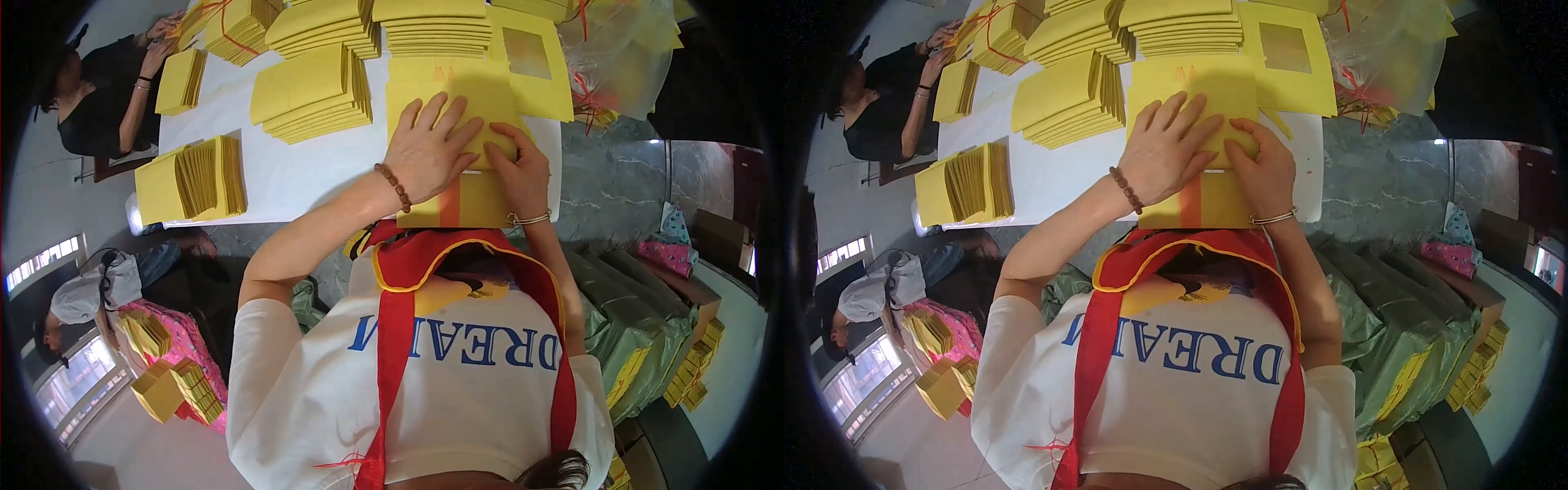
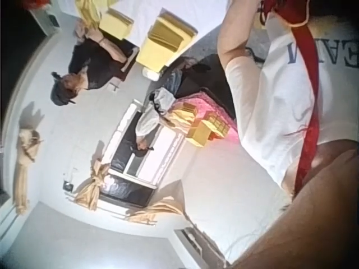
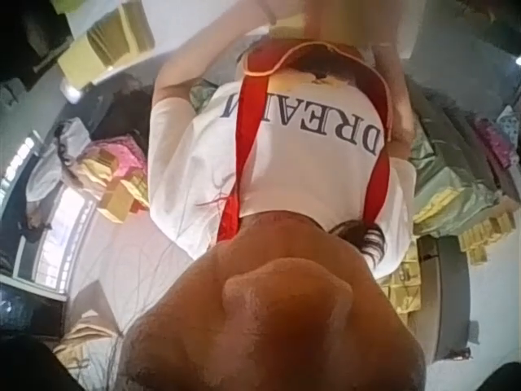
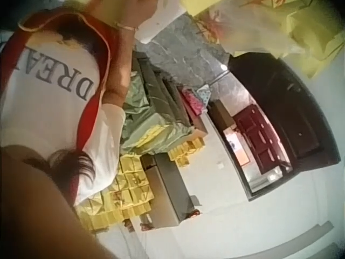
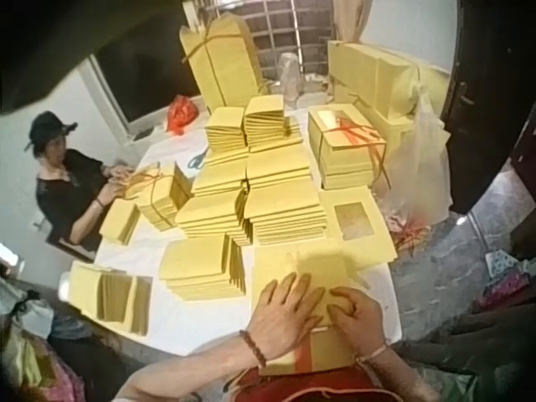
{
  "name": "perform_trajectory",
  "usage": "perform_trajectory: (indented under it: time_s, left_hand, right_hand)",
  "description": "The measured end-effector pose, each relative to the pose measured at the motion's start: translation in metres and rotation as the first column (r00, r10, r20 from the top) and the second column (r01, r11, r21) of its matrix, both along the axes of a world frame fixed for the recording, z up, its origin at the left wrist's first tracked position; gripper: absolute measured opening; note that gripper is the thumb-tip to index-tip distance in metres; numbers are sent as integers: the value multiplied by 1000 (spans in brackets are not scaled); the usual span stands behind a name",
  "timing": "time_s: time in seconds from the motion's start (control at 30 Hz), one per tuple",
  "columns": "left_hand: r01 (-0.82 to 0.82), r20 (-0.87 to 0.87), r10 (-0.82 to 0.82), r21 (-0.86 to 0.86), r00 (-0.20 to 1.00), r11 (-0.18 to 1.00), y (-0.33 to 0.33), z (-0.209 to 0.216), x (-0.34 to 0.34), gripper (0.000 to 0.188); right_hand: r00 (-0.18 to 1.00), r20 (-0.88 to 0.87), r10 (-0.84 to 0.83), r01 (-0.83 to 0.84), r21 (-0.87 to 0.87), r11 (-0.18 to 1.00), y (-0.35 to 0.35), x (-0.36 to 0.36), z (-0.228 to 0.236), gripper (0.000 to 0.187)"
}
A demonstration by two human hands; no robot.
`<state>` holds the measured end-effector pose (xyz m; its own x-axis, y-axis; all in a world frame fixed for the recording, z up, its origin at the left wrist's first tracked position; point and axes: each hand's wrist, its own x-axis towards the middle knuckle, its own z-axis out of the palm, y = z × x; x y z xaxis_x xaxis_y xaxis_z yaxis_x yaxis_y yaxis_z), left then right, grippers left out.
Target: Folding and stacking sheets of yellow joss paper at a work table.
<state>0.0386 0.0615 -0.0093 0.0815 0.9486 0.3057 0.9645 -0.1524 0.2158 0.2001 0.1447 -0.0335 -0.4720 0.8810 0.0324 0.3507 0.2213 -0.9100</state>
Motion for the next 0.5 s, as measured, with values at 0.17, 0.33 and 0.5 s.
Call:
perform_trajectory:
  time_s: [0.17, 0.33, 0.5]
  left_hand:
    - [-8, -26, 7, -63, 1000, 998, 7, 2, -14, 49]
    - [-72, -64, 71, -22, 995, 997, 3, -15, -12, 52]
    - [-74, -96, 66, -75, 993, 994, 7, -14, -12, 55]
  right_hand:
    - [1000, 1, 18, -18, -54, 998, 0, 1, 8, 29]
    - [998, 42, 46, -45, -35, 998, -1, -2, 13, 28]
    - [998, 39, 40, -38, -62, 997, 0, 0, 7, 30]
